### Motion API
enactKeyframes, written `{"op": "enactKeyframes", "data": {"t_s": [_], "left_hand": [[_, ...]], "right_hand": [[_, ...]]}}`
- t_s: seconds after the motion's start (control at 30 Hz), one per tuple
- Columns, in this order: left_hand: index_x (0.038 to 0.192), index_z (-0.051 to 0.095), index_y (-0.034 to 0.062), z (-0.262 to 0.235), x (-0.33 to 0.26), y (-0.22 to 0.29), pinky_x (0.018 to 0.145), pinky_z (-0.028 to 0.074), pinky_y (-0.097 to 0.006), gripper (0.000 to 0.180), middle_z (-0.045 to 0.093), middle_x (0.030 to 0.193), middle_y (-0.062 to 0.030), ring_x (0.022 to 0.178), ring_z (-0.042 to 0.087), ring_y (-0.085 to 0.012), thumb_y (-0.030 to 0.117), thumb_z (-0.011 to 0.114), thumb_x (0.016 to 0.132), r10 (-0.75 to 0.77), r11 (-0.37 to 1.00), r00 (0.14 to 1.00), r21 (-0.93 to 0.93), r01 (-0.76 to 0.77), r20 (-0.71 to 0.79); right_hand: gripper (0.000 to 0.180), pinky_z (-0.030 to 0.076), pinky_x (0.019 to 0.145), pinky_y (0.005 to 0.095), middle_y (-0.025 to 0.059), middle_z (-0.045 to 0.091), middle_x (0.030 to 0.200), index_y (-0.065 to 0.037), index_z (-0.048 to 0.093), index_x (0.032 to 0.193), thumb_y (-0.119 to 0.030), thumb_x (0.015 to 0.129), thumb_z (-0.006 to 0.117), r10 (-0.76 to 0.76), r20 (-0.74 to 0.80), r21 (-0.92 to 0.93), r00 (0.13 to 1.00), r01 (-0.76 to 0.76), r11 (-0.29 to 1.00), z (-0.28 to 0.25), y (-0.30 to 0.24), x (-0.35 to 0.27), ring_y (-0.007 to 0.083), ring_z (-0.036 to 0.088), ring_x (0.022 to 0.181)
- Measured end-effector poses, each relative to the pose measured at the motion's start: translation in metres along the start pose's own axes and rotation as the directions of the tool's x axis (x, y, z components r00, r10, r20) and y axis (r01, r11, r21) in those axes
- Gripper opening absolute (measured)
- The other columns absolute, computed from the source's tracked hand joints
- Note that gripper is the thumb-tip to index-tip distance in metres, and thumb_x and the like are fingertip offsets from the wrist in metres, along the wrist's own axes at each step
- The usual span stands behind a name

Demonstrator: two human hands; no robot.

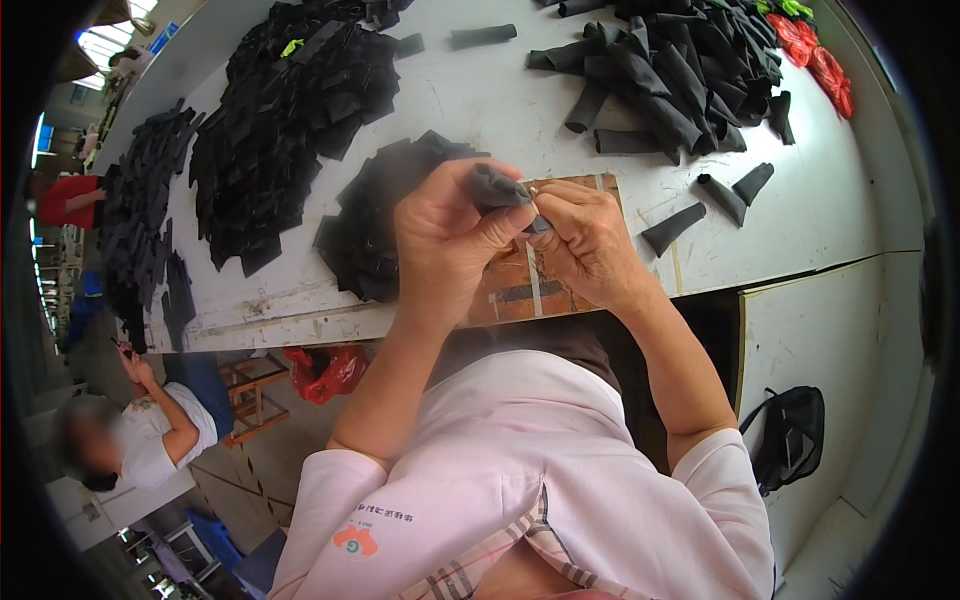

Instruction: Manually applying glue or sealant to edges of black fabric pieces using a small brush/stick and folding them.

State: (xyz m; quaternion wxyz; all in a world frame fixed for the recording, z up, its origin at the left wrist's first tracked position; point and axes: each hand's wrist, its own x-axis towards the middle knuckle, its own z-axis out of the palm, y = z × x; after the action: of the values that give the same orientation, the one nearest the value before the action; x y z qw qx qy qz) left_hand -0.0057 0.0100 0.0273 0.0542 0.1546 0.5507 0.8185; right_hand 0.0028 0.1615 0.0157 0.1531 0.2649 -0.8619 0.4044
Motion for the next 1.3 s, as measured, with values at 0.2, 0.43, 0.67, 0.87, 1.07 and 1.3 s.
{"op": "enactKeyframes", "data": {"t_s": [0.2,0.43,0.67,0.87,1.07,1.3], "left_hand": [[0.088,0.056,0.0014,0.011,0.0,-0.002,0.061,0.046,-0.018,0.018,0.056,0.076,-0.0008,0.068,0.052,-0.0054,-0.002,0.065,0.073,-0.07,0.994,0.994,0.084,0.077,-0.084],[0.083,0.055,0.0013,0.002,-0.007,-0.024,0.064,0.043,-0.018,0.015,0.056,0.073,-0.0005,0.069,0.05,-0.0046,-0.001,0.066,0.072,-0.051,0.866,0.996,0.494,0.082,-0.076],[0.09,0.058,-0.0024,0.001,-0.003,-0.001,0.072,0.043,-0.021,0.014,0.057,0.083,-0.0062,0.077,0.052,-0.0089,-0.008,0.058,0.076,0.093,0.99,0.988,0.093,-0.106,0.126],[0.089,0.058,-0.0016,-0.006,-0.004,-0.01,0.072,0.045,-0.022,0.013,0.059,0.082,-0.0076,0.075,0.055,-0.0099,-0.005,0.059,0.077,0.033,0.976,0.997,0.211,-0.047,0.071],[0.094,0.059,-0.0015,-0.001,-0.006,-0.004,0.073,0.045,-0.024,0.015,0.06,0.089,-0.0083,0.076,0.056,-0.0121,0.008,0.057,0.082,0.042,0.998,0.999,-0.043,-0.043,-0.005],[0.092,0.059,0.0008,-0.002,-0.009,-0.002,0.077,0.039,-0.025,0.013,0.058,0.094,-0.0096,0.087,0.052,-0.0138,0.01,0.056,0.083,0.12,0.958,0.983,-0.244,-0.15,-0.136]], "right_hand": [[0.012,0.041,0.052,0.0352,0.0071,0.051,0.058,-0.004,0.05,0.067,-0.01,0.074,0.058,0.055,-0.008,0.111,0.998,-0.054,0.992,0.019,0.017,-0.011,0.027,0.051,0.058],[0.014,0.043,0.056,0.0345,0.0056,0.057,0.064,-0.006,0.056,0.073,-0.018,0.079,0.056,0.183,0.049,0.325,0.982,-0.189,0.927,0.036,0.027,-0.024,0.027,0.054,0.066],[0.01,0.044,0.057,0.0355,0.0085,0.058,0.067,-0.004,0.056,0.075,-0.014,0.077,0.055,0.118,0.08,0.141,0.99,-0.129,0.982,0.008,0.013,-0.015,0.0281,0.055,0.067],[0.008,0.045,0.057,0.0343,0.0096,0.057,0.065,-0.005,0.058,0.077,-0.013,0.074,0.058,0.174,0.054,0.29,0.983,-0.183,0.939,0.042,0.03,-0.031,0.0285,0.057,0.062],[0.013,0.043,0.055,0.0373,0.0094,0.056,0.063,-0.004,0.056,0.071,-0.016,0.074,0.06,0.233,0.158,0.077,0.96,-0.248,0.966,0.024,0.018,-0.022,0.0276,0.055,0.061],[0.022,0.042,0.054,0.0376,0.0086,0.054,0.062,-0.004,0.052,0.064,-0.021,0.073,0.062,0.121,0.139,-0.019,0.983,-0.12,0.993,0.01,0.011,-0.009,0.0274,0.054,0.062]]}}
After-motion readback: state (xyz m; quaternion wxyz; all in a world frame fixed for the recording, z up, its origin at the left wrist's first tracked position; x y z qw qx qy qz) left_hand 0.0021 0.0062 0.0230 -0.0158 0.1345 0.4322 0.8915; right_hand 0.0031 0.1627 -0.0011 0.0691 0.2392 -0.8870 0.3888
